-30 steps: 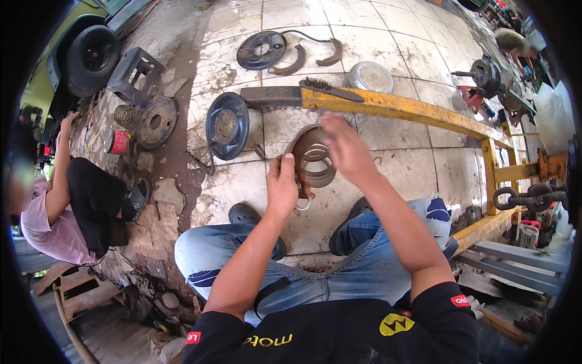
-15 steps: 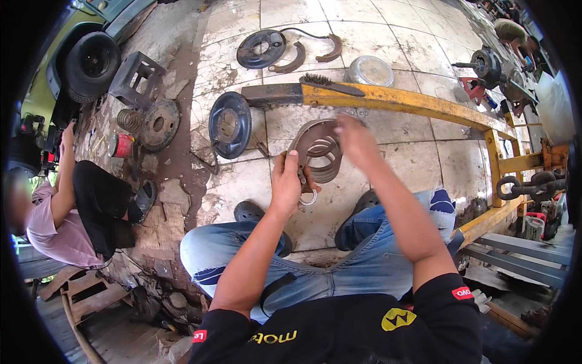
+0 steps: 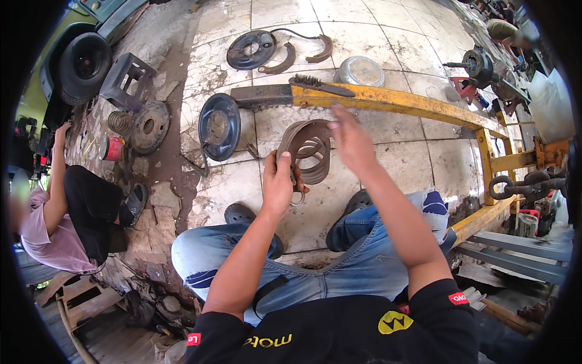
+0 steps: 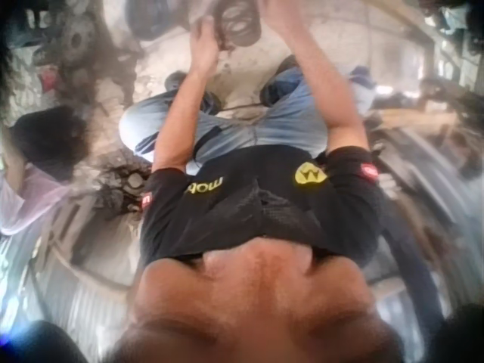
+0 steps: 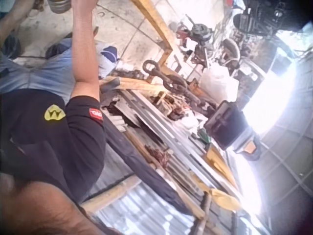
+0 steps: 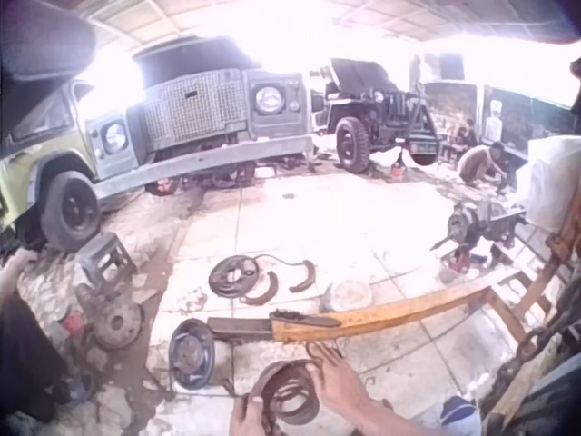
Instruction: The person sits on the floor and scrubs a curved metal part with a wire brush, repeatedly turning it over to clean different surfaces. The person also handles a metal spring and other small parts nearby.
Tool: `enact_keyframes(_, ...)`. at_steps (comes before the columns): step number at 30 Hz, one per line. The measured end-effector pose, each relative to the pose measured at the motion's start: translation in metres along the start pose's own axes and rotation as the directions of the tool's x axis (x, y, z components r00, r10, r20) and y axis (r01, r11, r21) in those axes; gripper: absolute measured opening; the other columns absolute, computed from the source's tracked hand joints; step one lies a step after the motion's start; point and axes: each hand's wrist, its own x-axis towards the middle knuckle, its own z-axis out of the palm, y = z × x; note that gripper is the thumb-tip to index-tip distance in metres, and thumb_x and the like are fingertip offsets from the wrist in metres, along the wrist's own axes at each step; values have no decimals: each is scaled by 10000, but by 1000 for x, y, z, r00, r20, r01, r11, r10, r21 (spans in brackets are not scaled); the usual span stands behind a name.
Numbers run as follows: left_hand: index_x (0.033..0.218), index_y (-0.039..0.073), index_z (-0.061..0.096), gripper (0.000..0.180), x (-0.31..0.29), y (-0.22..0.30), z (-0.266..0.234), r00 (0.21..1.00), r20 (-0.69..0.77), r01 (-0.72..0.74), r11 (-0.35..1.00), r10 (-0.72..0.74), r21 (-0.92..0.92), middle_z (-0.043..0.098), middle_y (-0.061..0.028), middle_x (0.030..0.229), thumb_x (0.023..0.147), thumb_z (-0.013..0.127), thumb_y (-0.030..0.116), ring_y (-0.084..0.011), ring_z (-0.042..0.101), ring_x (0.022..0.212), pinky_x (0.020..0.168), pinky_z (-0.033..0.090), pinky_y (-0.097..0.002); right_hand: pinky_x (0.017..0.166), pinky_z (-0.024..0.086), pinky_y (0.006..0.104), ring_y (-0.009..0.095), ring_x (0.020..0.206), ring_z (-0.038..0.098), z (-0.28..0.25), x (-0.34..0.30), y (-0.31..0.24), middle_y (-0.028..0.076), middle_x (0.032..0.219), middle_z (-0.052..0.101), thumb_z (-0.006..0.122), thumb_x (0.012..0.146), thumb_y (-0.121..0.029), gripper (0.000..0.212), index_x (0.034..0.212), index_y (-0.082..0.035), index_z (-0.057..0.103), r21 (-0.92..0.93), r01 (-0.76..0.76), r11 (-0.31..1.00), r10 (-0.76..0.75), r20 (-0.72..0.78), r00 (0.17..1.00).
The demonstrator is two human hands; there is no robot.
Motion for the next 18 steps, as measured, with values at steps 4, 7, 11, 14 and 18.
enact_keyframes(4,1164,52,444,310,-1,-4,-1,1000,12,-23,998,23,55,517,-44,770,1022,454,328,-126,507,515,499,538,-328,1047,440,444,373,1234,547,25,-11,7,246,1290,586,443,1025,-232,345,1202,13,609,-31,244,969,-245,-13,970)
enact_keyframes(7,1157,48,442,305,-1,0,-3,1000,-14,-14,1000,14,27,517,-44,768,1022,457,320,-123,503,513,496,535,-325,1077,419,431,345,1272,525,-14,11,24,211,1341,568,494,1006,-219,314,1238,-38,604,-179,-664,726,673,379,635)
enact_keyframes(11,1143,43,440,306,4,-5,-1,999,7,-32,999,32,40,518,-45,761,1018,464,321,-123,500,507,491,533,-328,1044,442,435,347,1257,537,6,-4,6,178,1367,558,469,1021,-255,341,1294,-82,580,28,21,999,-20,-29,999)
enact_keyframes(14,1133,41,440,308,5,-9,-2,999,16,-41,998,41,42,520,-46,756,1015,468,325,-122,497,501,482,528,-326,992,474,442,379,1228,550,23,-15,19,193,1383,539,466,1029,-307,411,1335,-44,547,-106,282,954,-270,113,956)
enact_keyframes(18,1203,27,412,338,4,-8,-3,995,-18,-94,995,95,36,517,-46,759,1010,494,293,-116,487,492,461,510,-318,1062,440,426,345,1275,530,2,-3,32,213,1372,549,515,1002,-250,403,1335,-25,546,85,-478,874,458,177,871)
